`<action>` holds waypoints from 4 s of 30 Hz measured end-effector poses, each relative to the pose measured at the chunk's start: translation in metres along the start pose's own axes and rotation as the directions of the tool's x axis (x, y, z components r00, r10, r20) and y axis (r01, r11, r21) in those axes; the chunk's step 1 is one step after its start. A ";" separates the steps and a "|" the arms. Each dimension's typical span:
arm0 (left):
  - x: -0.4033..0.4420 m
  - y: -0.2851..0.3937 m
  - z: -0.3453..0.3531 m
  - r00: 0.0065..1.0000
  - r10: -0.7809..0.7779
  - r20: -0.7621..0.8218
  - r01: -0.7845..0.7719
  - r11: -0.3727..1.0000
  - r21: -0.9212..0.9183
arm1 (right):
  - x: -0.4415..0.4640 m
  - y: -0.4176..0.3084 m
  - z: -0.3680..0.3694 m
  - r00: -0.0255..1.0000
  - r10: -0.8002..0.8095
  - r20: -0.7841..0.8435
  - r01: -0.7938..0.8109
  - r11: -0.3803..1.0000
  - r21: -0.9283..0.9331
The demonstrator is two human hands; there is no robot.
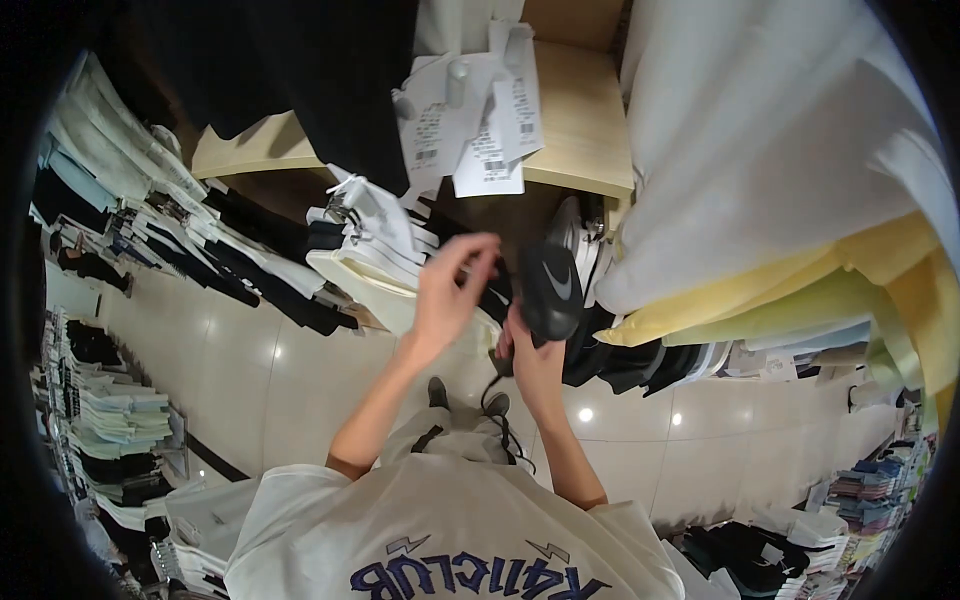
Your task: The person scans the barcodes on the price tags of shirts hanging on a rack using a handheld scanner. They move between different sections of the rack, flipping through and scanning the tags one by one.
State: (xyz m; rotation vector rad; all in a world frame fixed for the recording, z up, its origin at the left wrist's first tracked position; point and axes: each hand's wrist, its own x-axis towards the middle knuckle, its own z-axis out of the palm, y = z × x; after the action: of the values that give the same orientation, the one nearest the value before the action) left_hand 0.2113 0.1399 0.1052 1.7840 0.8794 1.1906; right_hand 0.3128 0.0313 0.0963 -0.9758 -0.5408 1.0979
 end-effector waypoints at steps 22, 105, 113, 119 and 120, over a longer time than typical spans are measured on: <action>-0.248 -0.077 -0.196 0.876 -0.150 0.458 0.116 0.988 0.102 | -0.139 0.169 0.133 0.986 0.063 -0.154 -0.122 0.905 -0.407; -0.016 -0.149 -0.601 0.991 0.050 -0.128 -0.066 0.989 -0.130 | -0.067 0.297 0.542 0.987 -0.092 0.134 0.145 0.871 -0.469; -0.021 -0.148 -0.601 0.990 -0.030 -0.140 0.011 0.992 -0.129 | -0.065 0.302 0.529 0.991 -0.043 0.128 0.089 0.921 -0.380; -0.023 -0.159 -0.597 0.965 -0.163 -0.204 0.108 0.960 -0.257 | -0.067 0.291 0.526 0.988 -0.054 0.144 0.107 0.912 -0.395; -0.023 -0.162 -0.596 0.965 -0.160 -0.206 0.106 0.962 -0.252 | -0.068 0.288 0.525 0.994 -0.008 0.109 0.050 0.918 -0.393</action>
State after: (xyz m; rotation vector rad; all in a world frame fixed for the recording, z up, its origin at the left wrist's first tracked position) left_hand -0.3756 0.3325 0.0926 1.3940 0.9269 1.3652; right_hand -0.2635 0.2058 0.1131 -1.2597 -0.8849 1.0372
